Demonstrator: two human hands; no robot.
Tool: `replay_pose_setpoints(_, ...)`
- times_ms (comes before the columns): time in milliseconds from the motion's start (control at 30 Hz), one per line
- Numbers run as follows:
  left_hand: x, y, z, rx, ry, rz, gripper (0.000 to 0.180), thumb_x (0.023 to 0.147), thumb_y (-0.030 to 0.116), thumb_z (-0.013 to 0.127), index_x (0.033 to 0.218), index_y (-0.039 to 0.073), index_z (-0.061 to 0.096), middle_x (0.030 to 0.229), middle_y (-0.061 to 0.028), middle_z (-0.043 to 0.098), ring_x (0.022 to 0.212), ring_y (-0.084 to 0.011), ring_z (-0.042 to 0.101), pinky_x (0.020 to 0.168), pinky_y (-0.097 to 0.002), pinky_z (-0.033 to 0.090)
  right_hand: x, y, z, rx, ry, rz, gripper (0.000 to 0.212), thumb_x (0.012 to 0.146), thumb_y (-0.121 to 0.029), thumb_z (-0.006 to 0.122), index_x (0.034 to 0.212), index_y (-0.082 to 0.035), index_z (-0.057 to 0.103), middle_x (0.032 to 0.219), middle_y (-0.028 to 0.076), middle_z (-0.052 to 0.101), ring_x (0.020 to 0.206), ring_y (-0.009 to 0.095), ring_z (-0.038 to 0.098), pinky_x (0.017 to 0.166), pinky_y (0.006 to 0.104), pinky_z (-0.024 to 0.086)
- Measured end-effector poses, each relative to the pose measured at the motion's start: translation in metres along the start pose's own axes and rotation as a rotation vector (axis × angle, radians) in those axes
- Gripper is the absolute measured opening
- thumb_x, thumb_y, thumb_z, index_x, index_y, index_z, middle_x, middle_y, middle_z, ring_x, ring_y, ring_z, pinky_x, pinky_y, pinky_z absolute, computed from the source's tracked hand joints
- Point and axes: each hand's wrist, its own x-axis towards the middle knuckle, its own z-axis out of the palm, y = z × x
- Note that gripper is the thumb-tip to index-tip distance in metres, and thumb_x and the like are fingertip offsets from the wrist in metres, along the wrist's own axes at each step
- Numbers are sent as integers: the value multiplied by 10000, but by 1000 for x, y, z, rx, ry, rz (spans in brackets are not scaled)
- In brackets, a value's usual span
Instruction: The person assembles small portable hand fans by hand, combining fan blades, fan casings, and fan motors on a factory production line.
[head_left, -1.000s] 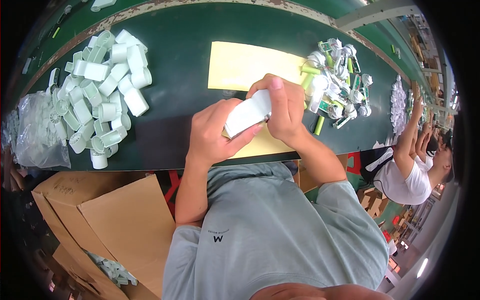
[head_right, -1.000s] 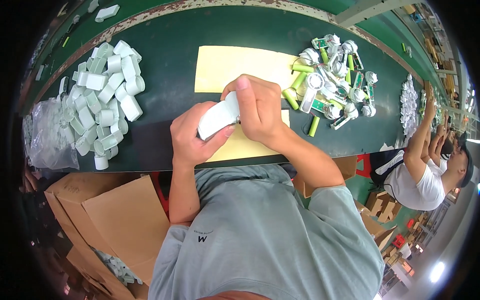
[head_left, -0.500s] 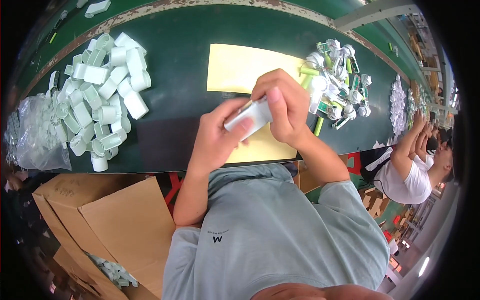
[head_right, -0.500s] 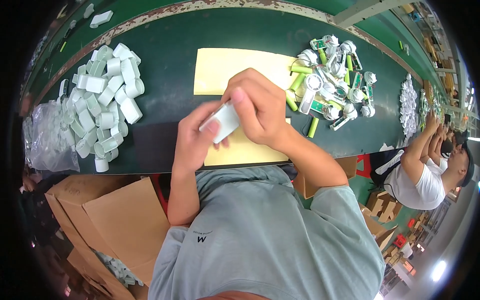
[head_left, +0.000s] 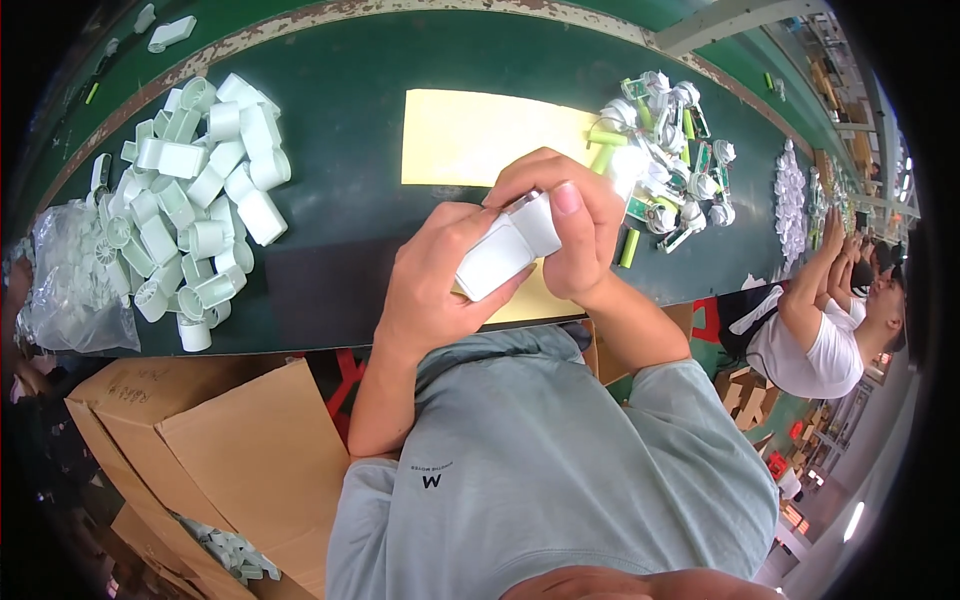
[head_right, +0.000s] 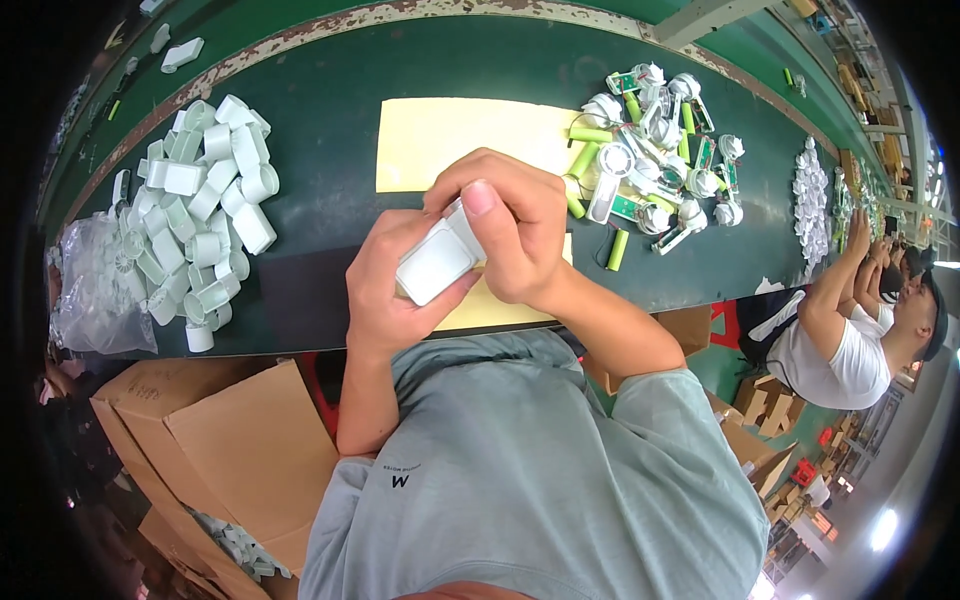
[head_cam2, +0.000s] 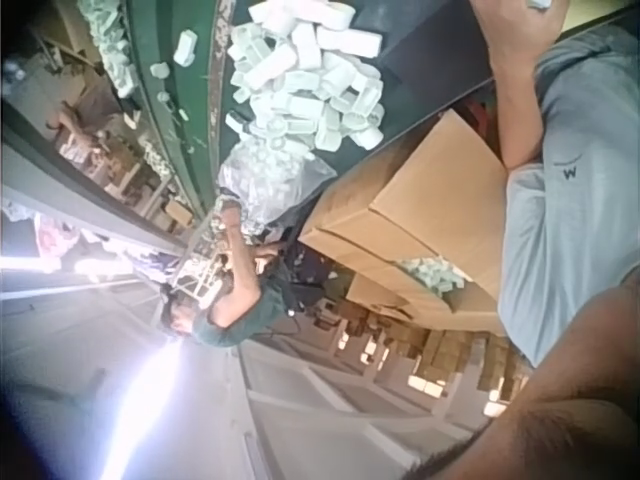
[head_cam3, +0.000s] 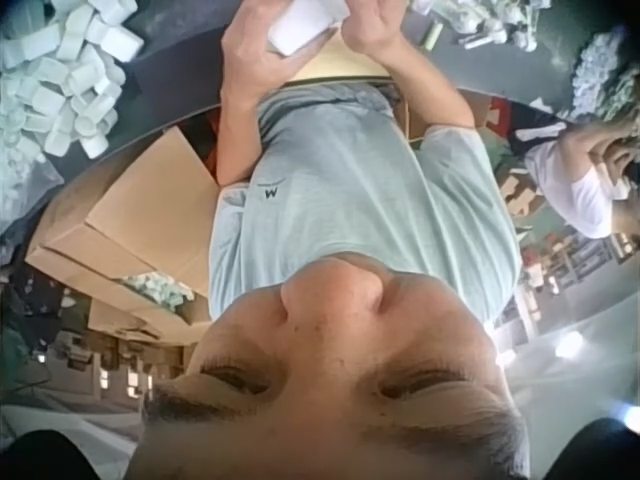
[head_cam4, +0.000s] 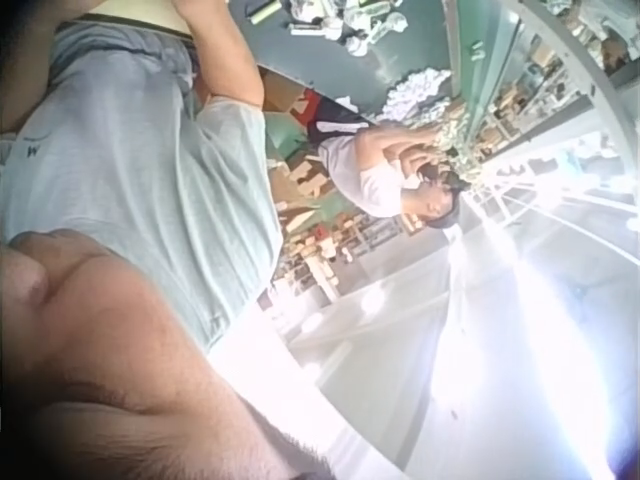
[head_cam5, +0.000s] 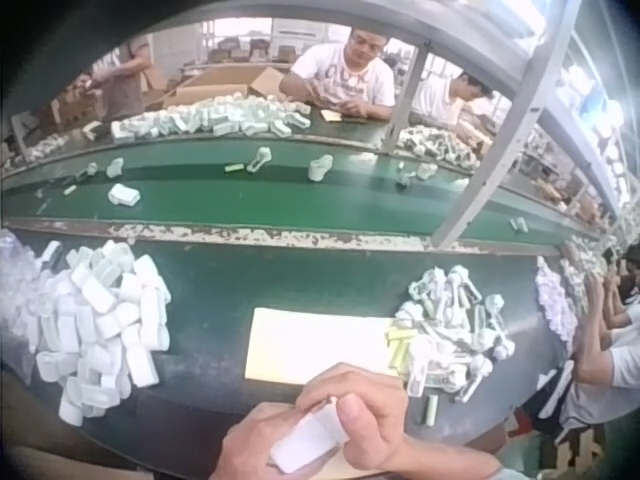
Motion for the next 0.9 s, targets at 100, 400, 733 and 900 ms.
replay_pose_setpoints(100,2,0,-2,-3,-28,7,570,660,96,885,1136,20,582,954,-154,659,777,-312,667,648,-361,549,-4,5,-6,-49,-38,16,469,1001,-247,358,761,33,648,760,175,655,650,212,615,600,313,478)
replay_pose_setpoints(400,-6,-4,-1,16,-36,78,622,637,97,885,1175,6,586,945,-156,659,771,-314,666,653,-361,553,-7,5,-1,-82,87,-147,286,908,-56,516,669,26,650,630,118,624,506,157,554,480,261,415)
replay_pose_setpoints(733,-10,-8,-27,-1341,-213,-795,492,913,126,714,1338,-32,521,961,-140,662,738,-142,639,576,-277,524,-2,27,-12,-217,-235,-784,277,934,-161,613,1165,-14,576,1150,197,607,1049,341,639,835,416,559)
replay_pose_setpoints(900,-5,2,-16,-567,-44,-510,479,847,21,758,1281,-35,564,1092,-98,647,992,-143,646,779,-263,560,-11,23,-9,103,-27,45,412,992,-314,430,1127,41,590,1086,204,614,922,249,623,820,346,493)
